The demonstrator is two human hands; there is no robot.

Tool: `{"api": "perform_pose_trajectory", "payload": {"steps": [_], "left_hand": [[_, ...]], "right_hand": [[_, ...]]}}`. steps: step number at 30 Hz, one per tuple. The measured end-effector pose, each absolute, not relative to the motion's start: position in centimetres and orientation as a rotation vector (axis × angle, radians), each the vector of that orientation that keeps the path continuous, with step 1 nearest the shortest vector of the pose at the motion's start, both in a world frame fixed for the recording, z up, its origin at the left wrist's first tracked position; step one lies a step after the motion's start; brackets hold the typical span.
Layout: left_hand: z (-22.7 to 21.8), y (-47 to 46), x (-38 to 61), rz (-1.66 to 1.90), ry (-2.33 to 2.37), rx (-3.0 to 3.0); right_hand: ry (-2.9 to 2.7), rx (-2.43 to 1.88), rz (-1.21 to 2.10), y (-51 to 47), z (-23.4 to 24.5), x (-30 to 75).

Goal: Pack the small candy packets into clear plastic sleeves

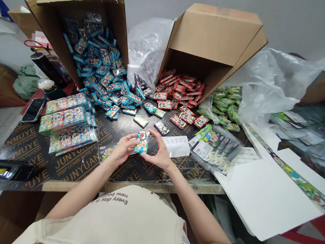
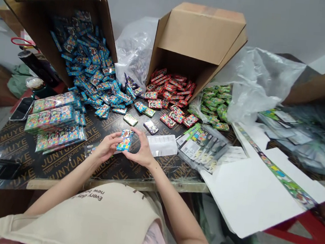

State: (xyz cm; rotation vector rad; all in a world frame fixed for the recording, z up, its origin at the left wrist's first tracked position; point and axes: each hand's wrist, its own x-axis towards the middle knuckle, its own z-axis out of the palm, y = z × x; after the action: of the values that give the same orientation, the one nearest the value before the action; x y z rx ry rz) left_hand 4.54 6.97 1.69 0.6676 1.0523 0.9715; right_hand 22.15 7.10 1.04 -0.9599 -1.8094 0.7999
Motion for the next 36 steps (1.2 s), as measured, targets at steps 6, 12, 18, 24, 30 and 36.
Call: {"api": "perform_pose_trajectory", "payload": {"steps": [6, 12, 18, 24, 30, 36], "left_hand": [[0.8, 7.6, 2.2, 0.843, 1.192, 1.249], [-1.5, 6.8, -0.7, 0.248, 1.472, 2.231], [-3.0, 5.4, -0.5, 0.359, 1.423, 2.348], [-1.7, 5.5, -1.1, 0.470, 1.287, 2.326], [-0.5, 5.9, -1.0, 0.554, 1.334, 2.237], [-0.6, 6.3, -0.4, 0.615, 1.429, 2.191]], "right_hand": [[-1.924, -1.057, 0.598, 6.7, 0.5, 22.9], [-2.003, -1.265, 0.442, 6.8, -1.8, 25.1], [-2.173, -1.263, 0.512, 6.4, -2.4, 24.8], [-2.209, -1.003, 0.818, 6.5, -1.7, 24.3], [-2.059, -1.069, 0.780, 7.0, -1.4, 24.0], [-2.060, -1.047, 0.869, 5.4, -1.1, 22.4]]}}
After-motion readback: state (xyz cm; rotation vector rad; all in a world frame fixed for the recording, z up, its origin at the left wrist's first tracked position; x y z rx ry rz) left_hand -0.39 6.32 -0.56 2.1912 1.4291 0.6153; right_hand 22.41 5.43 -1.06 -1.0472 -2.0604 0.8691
